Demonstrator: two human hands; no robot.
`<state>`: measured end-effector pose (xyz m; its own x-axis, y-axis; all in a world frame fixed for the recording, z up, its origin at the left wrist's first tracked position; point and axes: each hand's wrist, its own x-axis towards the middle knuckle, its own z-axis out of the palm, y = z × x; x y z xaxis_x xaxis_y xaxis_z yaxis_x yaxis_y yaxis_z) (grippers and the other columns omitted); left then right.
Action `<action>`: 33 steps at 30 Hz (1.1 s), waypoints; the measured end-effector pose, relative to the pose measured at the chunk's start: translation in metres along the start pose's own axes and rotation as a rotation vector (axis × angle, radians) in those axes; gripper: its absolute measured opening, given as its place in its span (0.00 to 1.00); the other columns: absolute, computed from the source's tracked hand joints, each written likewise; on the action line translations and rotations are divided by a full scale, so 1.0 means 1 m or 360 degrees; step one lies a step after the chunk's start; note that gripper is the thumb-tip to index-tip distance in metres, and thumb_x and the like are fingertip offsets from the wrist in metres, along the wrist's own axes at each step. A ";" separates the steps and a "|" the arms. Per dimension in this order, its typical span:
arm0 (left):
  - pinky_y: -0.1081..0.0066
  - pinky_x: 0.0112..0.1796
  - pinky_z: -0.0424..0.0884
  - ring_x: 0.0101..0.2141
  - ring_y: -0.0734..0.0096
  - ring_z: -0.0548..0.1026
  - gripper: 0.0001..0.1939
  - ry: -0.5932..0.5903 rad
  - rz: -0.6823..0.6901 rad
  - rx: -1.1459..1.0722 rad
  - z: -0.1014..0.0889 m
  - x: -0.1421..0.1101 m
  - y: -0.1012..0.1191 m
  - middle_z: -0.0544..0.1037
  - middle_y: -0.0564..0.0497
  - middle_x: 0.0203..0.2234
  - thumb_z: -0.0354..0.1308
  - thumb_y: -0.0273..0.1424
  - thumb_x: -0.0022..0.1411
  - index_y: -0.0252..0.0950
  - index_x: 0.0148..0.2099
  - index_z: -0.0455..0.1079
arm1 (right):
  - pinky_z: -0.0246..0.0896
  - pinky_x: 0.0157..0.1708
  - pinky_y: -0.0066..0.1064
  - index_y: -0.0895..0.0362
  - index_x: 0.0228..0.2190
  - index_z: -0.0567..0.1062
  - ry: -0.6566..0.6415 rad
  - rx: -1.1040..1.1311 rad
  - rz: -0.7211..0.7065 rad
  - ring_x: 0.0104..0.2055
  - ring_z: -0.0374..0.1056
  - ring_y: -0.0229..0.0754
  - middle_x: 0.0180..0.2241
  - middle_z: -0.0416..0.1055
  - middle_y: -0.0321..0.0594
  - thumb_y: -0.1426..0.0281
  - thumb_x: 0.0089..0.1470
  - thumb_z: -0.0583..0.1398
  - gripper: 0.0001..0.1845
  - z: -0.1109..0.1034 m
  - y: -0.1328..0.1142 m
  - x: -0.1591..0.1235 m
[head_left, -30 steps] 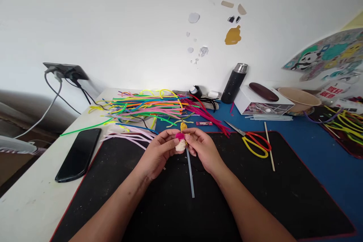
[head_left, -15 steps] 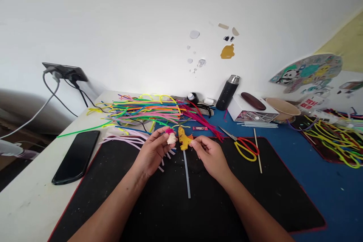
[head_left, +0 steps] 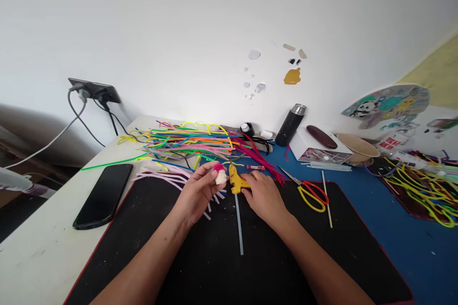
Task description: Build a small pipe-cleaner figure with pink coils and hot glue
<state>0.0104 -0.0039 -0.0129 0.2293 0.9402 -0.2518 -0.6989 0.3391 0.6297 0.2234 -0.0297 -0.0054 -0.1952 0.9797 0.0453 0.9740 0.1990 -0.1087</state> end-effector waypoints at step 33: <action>0.71 0.37 0.83 0.36 0.66 0.85 0.21 -0.0053 0.0017 -0.0057 -0.001 -0.001 0.005 0.87 0.48 0.38 0.80 0.29 0.51 0.37 0.48 0.82 | 0.67 0.46 0.38 0.54 0.53 0.77 0.0223 0.0906 0.0266 0.48 0.77 0.52 0.50 0.80 0.46 0.73 0.58 0.61 0.20 0.026 0.006 0.003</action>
<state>0.0060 -0.0030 -0.0109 0.2440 0.9444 -0.2202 -0.7249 0.3285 0.6055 0.2262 -0.0254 -0.0317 0.0096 0.9941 0.1081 0.7680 0.0620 -0.6375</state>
